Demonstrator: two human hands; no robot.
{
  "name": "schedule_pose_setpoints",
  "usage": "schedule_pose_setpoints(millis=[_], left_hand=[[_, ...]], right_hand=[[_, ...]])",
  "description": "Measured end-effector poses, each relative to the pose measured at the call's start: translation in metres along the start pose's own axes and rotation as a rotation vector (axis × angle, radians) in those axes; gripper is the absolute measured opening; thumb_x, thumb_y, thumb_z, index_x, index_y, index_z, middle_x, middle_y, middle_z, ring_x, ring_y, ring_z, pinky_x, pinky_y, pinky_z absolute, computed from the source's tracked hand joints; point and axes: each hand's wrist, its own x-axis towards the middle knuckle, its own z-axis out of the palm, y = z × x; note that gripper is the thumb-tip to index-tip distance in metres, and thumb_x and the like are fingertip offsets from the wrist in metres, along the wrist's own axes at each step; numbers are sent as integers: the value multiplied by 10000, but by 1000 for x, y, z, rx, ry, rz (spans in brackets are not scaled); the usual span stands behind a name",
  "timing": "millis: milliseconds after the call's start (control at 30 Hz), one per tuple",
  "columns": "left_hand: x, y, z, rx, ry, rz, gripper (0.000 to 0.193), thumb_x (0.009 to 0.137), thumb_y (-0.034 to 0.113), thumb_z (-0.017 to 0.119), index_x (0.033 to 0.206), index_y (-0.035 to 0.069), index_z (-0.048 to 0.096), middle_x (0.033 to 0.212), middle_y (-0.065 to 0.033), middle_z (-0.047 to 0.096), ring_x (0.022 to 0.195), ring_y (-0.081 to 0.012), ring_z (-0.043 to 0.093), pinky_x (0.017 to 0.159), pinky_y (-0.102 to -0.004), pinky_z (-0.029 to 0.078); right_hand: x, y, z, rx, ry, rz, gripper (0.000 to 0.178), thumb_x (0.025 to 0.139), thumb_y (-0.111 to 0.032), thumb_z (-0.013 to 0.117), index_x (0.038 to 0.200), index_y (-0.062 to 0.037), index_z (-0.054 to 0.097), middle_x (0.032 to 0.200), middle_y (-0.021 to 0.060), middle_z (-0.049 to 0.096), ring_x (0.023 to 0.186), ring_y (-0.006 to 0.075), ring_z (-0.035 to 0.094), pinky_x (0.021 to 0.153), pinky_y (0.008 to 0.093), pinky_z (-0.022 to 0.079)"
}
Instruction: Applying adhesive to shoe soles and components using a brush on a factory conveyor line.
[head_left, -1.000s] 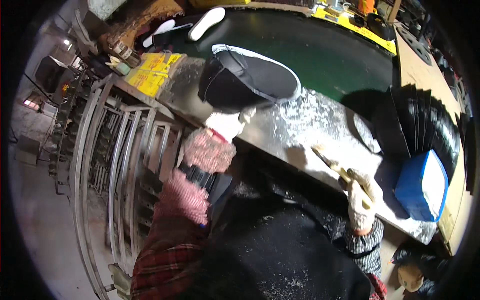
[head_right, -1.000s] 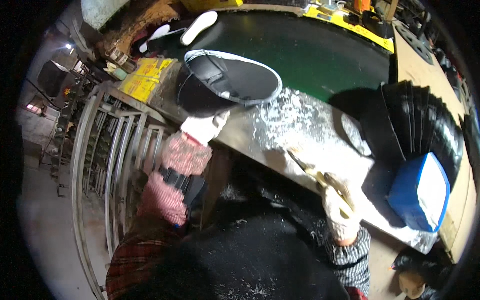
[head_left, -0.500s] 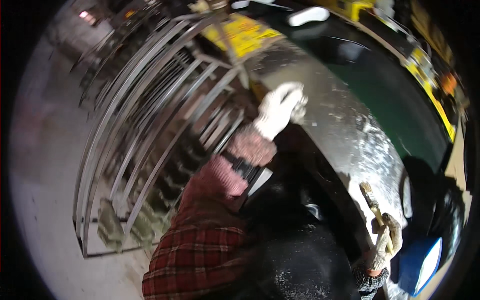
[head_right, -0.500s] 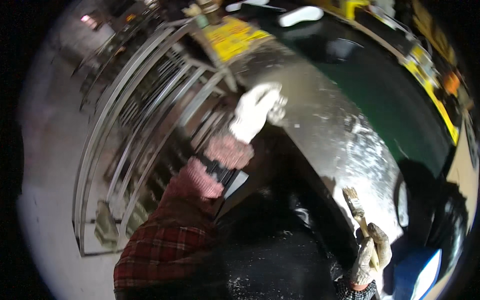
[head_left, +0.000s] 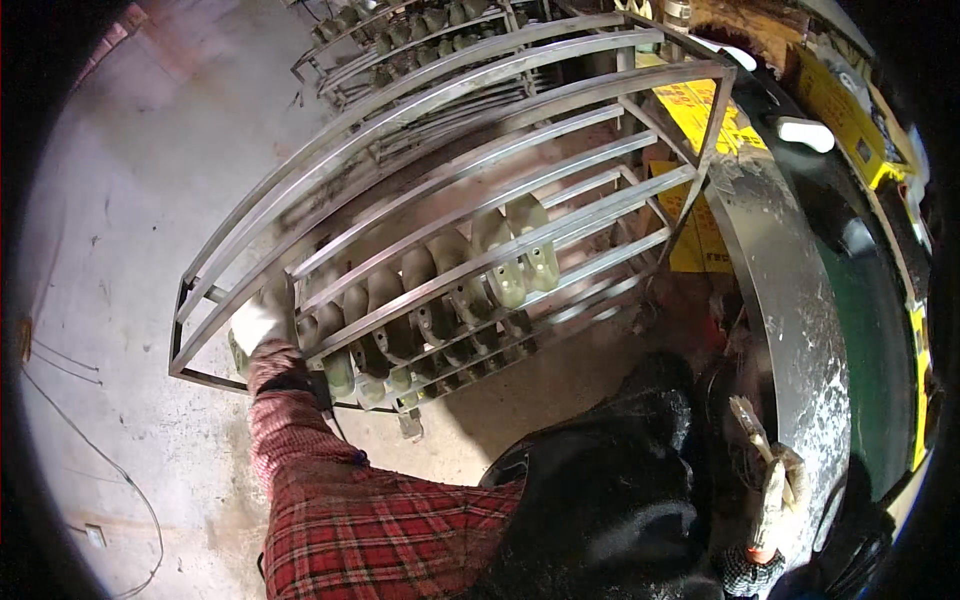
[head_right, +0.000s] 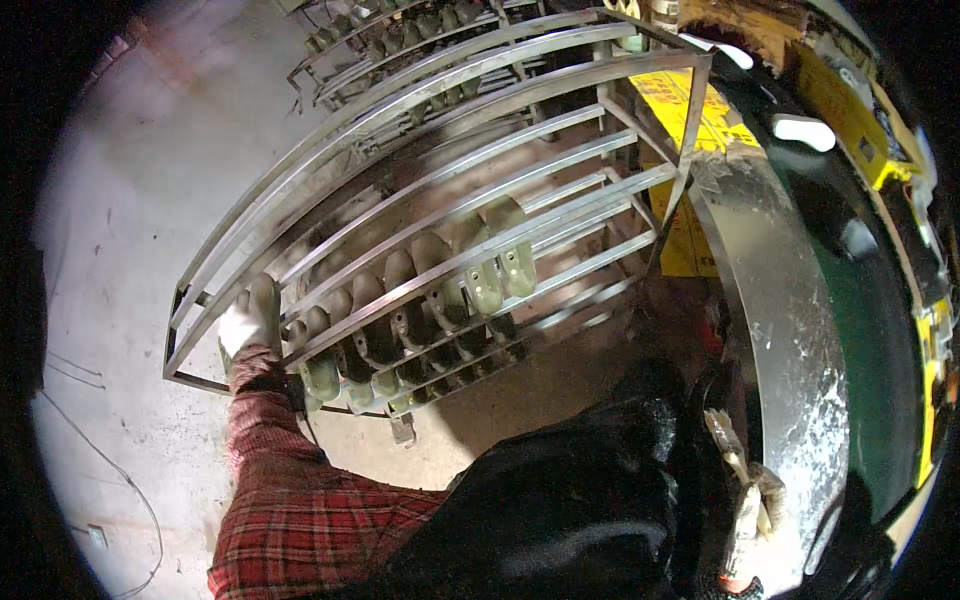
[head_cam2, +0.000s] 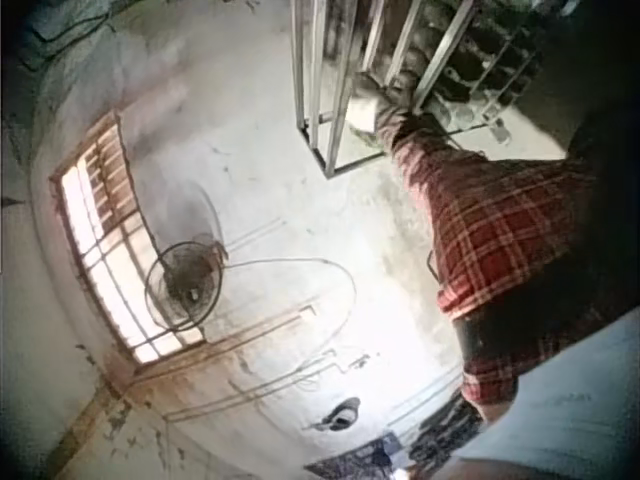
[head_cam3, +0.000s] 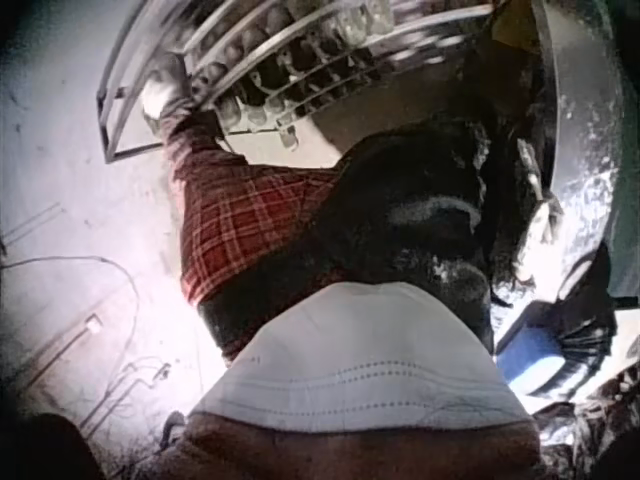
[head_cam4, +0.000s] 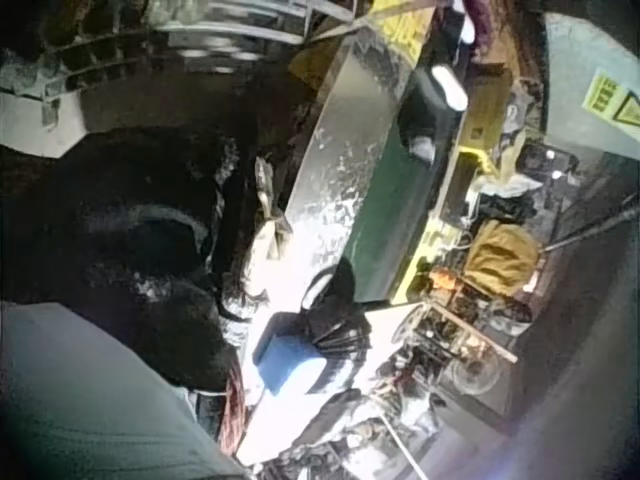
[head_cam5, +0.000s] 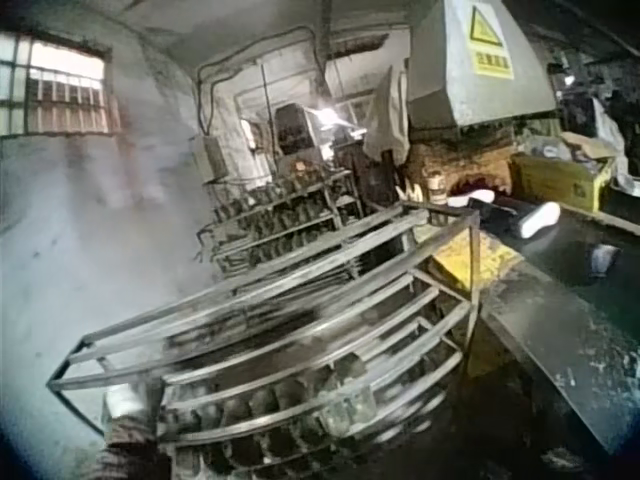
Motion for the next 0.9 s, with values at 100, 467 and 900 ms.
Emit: schedule_pose_setpoints(millis=[100, 467, 900], left_hand=[[21, -44, 25, -104, -464, -281, 644, 722, 403, 719, 1166, -50, 610, 1134, -242, 645, 1113, -327, 605, 960, -384, 470], [-74, 128, -17, -2028, -911, -582, 383, 842, 222, 671, 1173, 58, 572, 1065, -93, 632, 982, -235, 621, 853, -386, 526], [-372, 484, -225, -1780, -2969, 816, 887, 820, 517, 544, 1395, -112, 300, 1299, -319, 461, 1123, -423, 518, 975, -569, 409]], right_hand=[[-3, -3, 2, -119, -5, -19, 237, 954, -191, 557, 1072, 5, 620, 965, 93, 655, 829, 140, 577, 764, 270, 462], [-40, 13, -37, 2, 244, 37, 177, 914, -141, 599, 1000, 2, 657, 883, 106, 666, 791, 155, 603, 736, 283, 484], [-199, 49, -233, -759, 1418, -148, 254, 980, -196, 531, 1097, 5, 634, 857, 43, 638, 752, 124, 567, 670, 263, 460]])
